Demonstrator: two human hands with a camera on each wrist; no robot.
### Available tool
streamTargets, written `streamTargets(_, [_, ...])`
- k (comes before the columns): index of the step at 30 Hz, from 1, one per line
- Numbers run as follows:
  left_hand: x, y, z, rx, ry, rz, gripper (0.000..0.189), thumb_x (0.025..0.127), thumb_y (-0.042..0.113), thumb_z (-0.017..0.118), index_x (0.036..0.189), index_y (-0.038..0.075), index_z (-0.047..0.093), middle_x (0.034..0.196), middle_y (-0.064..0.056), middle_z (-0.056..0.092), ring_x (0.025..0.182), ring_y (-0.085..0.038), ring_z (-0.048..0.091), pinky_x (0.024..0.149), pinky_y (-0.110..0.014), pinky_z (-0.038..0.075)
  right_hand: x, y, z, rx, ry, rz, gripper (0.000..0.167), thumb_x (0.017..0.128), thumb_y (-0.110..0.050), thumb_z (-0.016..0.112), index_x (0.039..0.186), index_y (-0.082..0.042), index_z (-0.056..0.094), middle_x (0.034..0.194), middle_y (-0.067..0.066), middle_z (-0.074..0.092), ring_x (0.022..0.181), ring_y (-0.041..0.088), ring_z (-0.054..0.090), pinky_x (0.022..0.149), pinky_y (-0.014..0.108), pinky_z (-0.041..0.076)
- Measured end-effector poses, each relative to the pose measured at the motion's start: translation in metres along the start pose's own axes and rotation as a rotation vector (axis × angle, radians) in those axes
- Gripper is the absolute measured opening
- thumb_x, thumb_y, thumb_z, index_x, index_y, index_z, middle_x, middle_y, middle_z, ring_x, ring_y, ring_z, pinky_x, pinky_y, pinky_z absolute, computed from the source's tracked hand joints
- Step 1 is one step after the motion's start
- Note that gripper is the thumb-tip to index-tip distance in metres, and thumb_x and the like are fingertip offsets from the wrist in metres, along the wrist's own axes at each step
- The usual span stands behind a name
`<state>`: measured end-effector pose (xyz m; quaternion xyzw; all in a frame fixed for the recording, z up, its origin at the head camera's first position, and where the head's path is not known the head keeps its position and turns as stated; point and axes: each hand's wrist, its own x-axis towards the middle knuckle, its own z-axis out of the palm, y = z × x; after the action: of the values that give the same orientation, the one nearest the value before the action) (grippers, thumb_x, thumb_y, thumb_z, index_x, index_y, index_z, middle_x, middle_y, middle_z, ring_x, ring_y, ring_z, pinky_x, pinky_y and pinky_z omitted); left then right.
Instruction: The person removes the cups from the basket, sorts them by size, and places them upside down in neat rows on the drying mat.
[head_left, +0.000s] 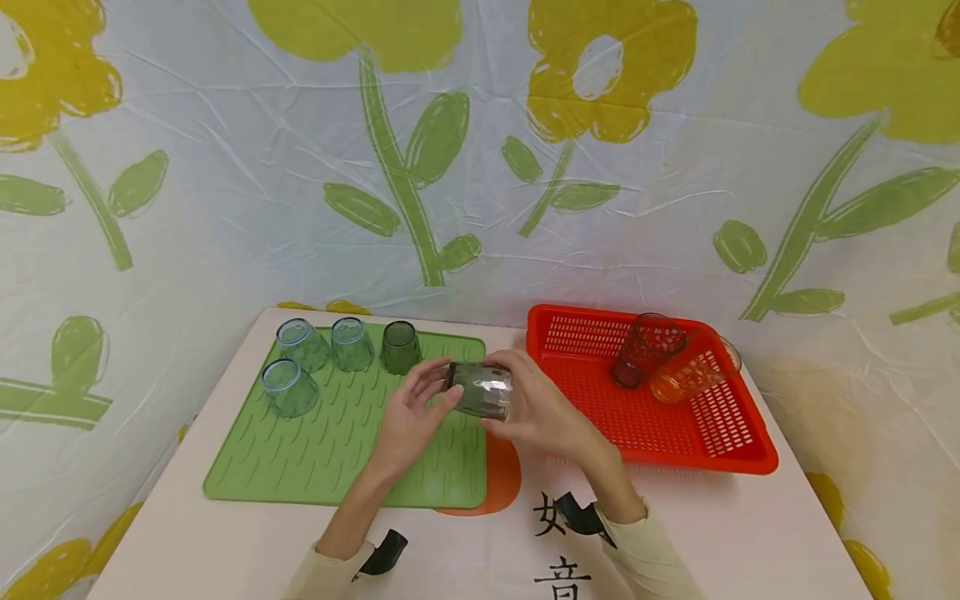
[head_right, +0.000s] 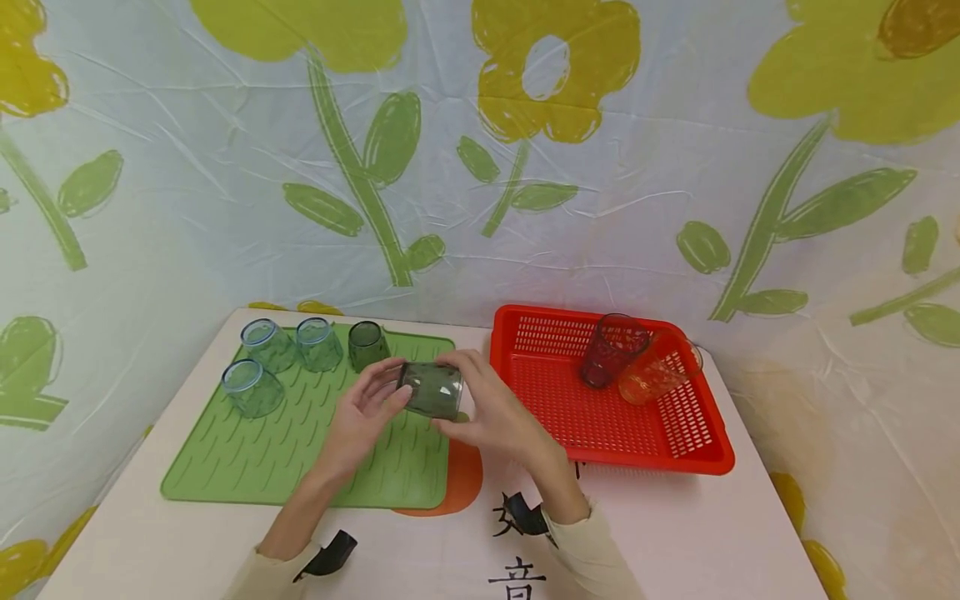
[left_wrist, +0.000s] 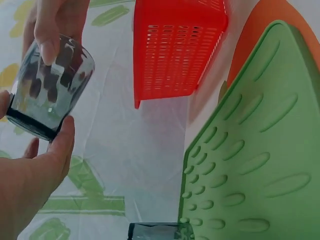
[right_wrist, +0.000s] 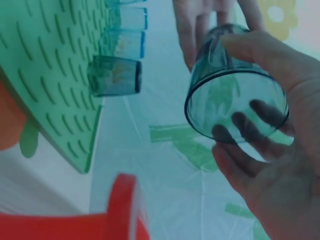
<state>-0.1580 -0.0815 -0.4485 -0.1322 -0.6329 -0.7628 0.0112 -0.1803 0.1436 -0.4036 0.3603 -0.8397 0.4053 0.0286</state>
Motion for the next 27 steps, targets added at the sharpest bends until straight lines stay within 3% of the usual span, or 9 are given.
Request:
streamTargets(7, [0.002, 0.008, -0.001, 0.003, 0.007, 0.061, 0.051, 0.092, -0.001, 0.075, 0.14, 0.003, 0.057, 0.139, -0.015, 0.057, 0.129, -0.027, 0.055, 0.104, -0.033, 0.051, 0.0, -0.003, 0.018, -0.125, 0.062, 0.003, 0.079, 0.079, -0.017, 0.089, 0.145, -0.007, 0.047, 0.131, 0.008, 0.052, 0.109, 0.021, 0.059, 0.09, 0.037, 0.056])
streamTargets(13, [0.001, 0.013, -0.002, 0.151, 0.008, 0.074, 0.054, 0.089, 0.006, 0.081, 0.139, 0.012, 0.061, 0.137, -0.006, 0.057, 0.128, -0.024, 0.052, 0.107, -0.039, 0.048, -0.001, -0.003, 0.032, -0.178, 0.101, 0.01, 0.085, 0.079, -0.02, 0.09, 0.148, -0.005, 0.043, 0.133, 0.01, 0.056, 0.119, 0.025, 0.059, 0.1, 0.042, 0.053])
streamTargets(18, [-0.001, 0.015, -0.002, 0.269, 0.004, 0.088, 0.057, 0.086, 0.012, 0.086, 0.138, 0.018, 0.062, 0.135, -0.003, 0.056, 0.129, -0.022, 0.051, 0.113, -0.049, 0.041, 0.002, -0.004, 0.045, -0.133, 0.117, 0.048, 0.081, 0.079, -0.016, 0.089, 0.145, -0.003, 0.044, 0.133, 0.01, 0.058, 0.119, 0.022, 0.058, 0.1, 0.04, 0.053])
streamTargets(23, [-0.005, 0.012, -0.01, 0.317, -0.017, 0.075, 0.054, 0.09, 0.015, 0.082, 0.14, 0.019, 0.061, 0.137, -0.003, 0.056, 0.129, -0.021, 0.053, 0.114, -0.042, 0.041, 0.004, -0.001, 0.057, -0.033, 0.116, 0.065, 0.078, 0.078, -0.014, 0.091, 0.142, -0.004, 0.046, 0.123, 0.007, 0.065, 0.111, 0.018, 0.062, 0.09, 0.037, 0.056])
streamTargets(27, [-0.01, 0.008, -0.024, 0.328, -0.015, 0.033, 0.044, 0.1, 0.02, 0.071, 0.142, 0.018, 0.058, 0.138, -0.004, 0.057, 0.126, -0.02, 0.055, 0.109, -0.039, 0.045, 0.004, 0.003, 0.065, 0.01, 0.097, 0.097, 0.081, 0.079, -0.016, 0.09, 0.144, -0.006, 0.044, 0.126, 0.007, 0.064, 0.115, 0.019, 0.061, 0.096, 0.04, 0.055])
